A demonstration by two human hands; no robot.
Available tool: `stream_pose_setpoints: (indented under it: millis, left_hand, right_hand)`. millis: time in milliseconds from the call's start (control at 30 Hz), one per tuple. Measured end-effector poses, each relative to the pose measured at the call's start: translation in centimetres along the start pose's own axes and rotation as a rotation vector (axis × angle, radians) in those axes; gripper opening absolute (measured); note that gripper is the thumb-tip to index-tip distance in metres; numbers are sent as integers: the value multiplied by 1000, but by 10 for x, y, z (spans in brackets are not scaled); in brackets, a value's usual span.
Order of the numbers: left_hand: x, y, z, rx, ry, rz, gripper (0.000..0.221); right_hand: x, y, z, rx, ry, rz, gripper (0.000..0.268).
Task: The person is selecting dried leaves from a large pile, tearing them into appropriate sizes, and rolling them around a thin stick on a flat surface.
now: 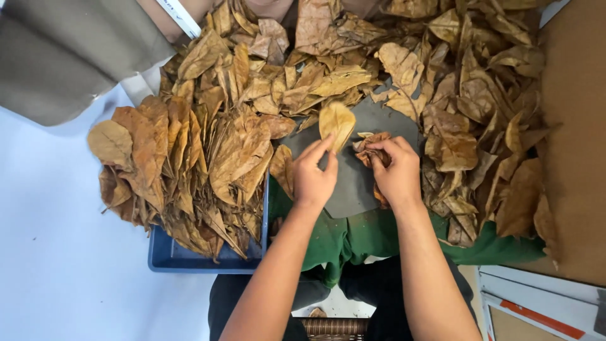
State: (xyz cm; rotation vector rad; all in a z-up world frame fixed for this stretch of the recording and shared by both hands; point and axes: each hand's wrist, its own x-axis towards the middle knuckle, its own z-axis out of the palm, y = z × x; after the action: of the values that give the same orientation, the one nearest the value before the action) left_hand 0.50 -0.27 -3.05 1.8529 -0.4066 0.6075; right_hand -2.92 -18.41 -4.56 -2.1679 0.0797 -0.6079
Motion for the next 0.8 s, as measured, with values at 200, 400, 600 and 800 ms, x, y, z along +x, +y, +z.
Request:
stream_pose_setpoints:
  millis: [200, 400, 600, 800]
  left_hand:
    - [46, 76, -75, -78, 148, 42, 35]
    - [73, 51, -193, 24, 440, -30, 34]
    - [70, -9, -300, 572, 590, -165, 30]
    - [63, -46, -325, 946, 205, -271, 25]
  right_hand:
    - [-1, -7, -6, 35, -11, 38, 27]
    - [-1, -4, -4, 31, 27, 39, 29]
    - [3, -13, -7, 79, -104, 94, 17]
    - [3, -13, -6, 45, -59, 56, 20]
